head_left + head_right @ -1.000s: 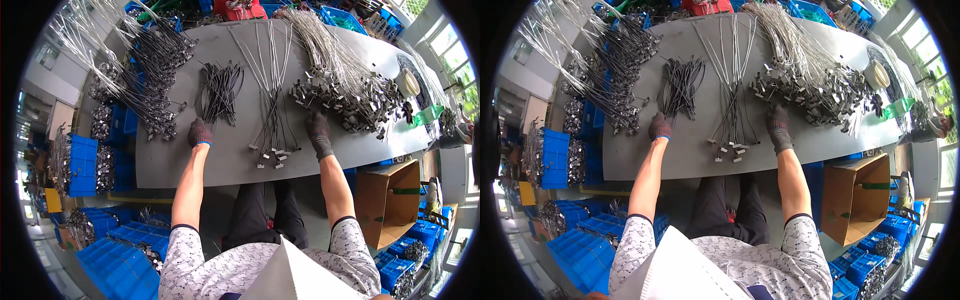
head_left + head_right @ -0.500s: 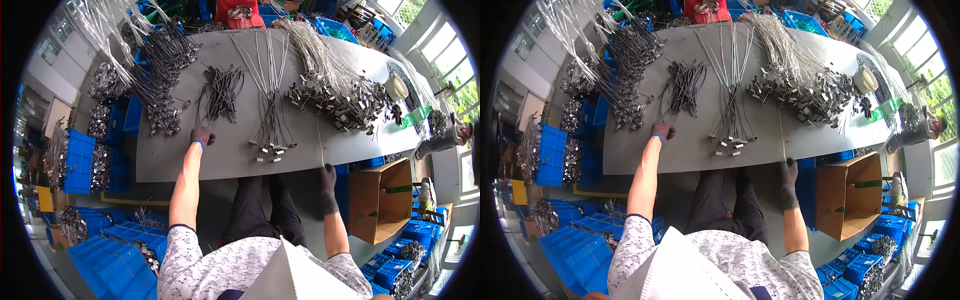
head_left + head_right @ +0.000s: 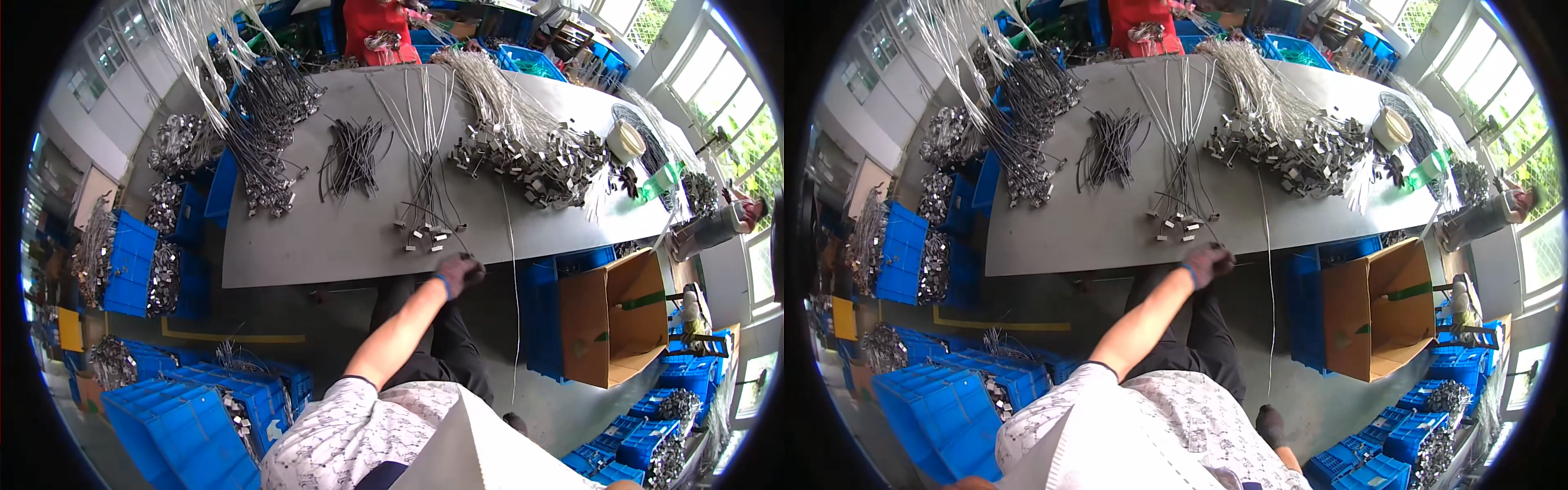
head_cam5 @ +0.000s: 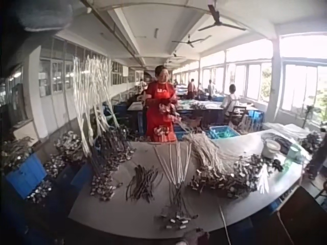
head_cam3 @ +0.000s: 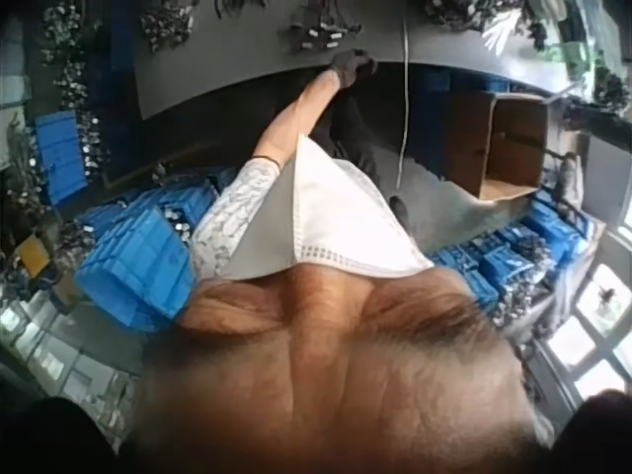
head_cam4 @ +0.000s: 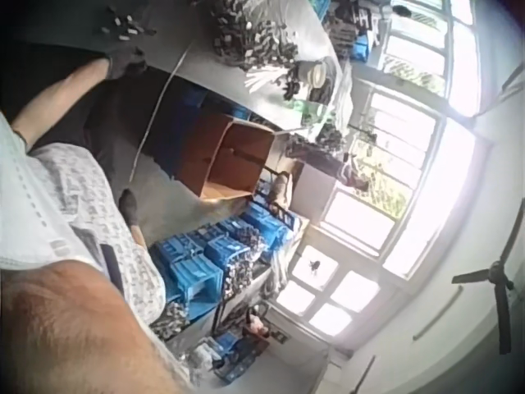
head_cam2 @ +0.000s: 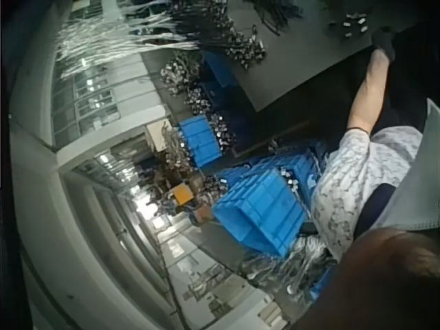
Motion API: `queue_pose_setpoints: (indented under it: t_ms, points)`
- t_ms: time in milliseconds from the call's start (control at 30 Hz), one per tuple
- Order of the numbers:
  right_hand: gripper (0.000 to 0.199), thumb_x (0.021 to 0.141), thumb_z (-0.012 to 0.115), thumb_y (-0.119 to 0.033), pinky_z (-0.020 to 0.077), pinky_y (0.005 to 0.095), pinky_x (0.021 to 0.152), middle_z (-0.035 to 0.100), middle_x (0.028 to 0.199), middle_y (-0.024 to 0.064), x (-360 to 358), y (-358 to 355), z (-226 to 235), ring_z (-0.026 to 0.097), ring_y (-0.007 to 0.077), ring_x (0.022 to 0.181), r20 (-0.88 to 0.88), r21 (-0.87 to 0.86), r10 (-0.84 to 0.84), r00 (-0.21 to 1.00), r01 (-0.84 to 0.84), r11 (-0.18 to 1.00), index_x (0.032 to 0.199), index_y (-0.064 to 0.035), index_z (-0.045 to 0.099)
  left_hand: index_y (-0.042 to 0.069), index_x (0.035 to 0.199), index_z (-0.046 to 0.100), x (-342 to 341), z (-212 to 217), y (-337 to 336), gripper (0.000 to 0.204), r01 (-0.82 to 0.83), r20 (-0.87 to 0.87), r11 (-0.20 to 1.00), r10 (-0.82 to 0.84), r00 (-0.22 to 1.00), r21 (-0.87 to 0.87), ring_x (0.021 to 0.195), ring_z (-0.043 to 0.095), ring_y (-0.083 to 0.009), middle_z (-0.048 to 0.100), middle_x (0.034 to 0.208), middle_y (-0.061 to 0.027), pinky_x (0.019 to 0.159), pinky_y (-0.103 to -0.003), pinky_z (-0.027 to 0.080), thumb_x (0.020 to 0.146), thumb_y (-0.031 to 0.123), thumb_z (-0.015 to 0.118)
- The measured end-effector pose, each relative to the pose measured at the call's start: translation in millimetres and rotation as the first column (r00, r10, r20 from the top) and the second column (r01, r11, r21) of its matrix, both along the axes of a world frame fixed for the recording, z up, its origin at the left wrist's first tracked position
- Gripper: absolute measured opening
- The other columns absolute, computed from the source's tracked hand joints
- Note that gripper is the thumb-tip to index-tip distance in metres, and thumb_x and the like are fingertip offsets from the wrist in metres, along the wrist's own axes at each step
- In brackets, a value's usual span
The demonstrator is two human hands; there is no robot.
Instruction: The person secures a bundle of cables with a plastic strap, then threads individual white wires through the metal tags of black cables on the table by hand.
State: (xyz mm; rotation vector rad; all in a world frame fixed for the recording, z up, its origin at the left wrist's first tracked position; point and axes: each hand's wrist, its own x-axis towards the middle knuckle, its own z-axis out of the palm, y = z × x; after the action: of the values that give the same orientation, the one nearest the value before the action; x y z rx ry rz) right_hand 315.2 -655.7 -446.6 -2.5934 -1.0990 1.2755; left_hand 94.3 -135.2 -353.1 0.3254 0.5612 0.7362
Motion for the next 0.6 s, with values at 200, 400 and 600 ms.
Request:
queue_pose_setpoints:
  t_ms: [200, 400, 600]
  points:
    - [0.021, 0.093, 0.055, -0.02, 0.0529, 0.05, 0.078, 0.07, 0.095, 0.0245, -18, -4, 11, 0.067, 0.0437, 0.092, 0.102, 0.095, -0.075, 0.992, 0.066, 0.993, 0.103, -0.0049, 0.066, 0.008, 0.102, 0.056, 98, -43, -54, 0.01, -0.109, -0.519, 0.988, 0.035, 0.854, -0.113, 0.075, 0.07, -0.0225, 0.067, 0.09, -0.0094, 0.068, -0.042, 0.062, 0.093, 0.005, 0.06]
    - [0.021, 0.093, 0.054, -0.02, 0.0527, 0.0502, 0.078, 0.07, 0.096, 0.0242, -20, 5, 37, 0.067, 0.0434, 0.092, 0.121, 0.014, -0.011, 0.993, 0.009, 1.0, 0.104, -0.0054, 0.066, 0.005, 0.098, 0.054, 93, 44, -49, 0.011, -0.214, -0.409, 0.972, 0.235, 0.882, 0.095, 0.069, 0.07, -0.0217, 0.067, 0.082, -0.0089, 0.062, -0.037, 0.061, 0.096, 0.013, 0.063]
    - [0.021, 0.093, 0.054, -0.019, 0.0526, 0.0504, 0.078, 0.07, 0.096, 0.0238, -3, 9, 48, 0.067, 0.0432, 0.093, 0.127, -0.017, 0.094, 0.987, -0.093, 0.996, 0.104, -0.0059, 0.066, 0.003, 0.092, 0.059, 45, 127, 45, 0.011, -0.497, -0.186, 0.682, 0.67, 0.719, 0.537, 0.066, 0.067, -0.0147, 0.069, 0.078, -0.0085, 0.058, -0.029, 0.055, 0.098, 0.013, 0.059]
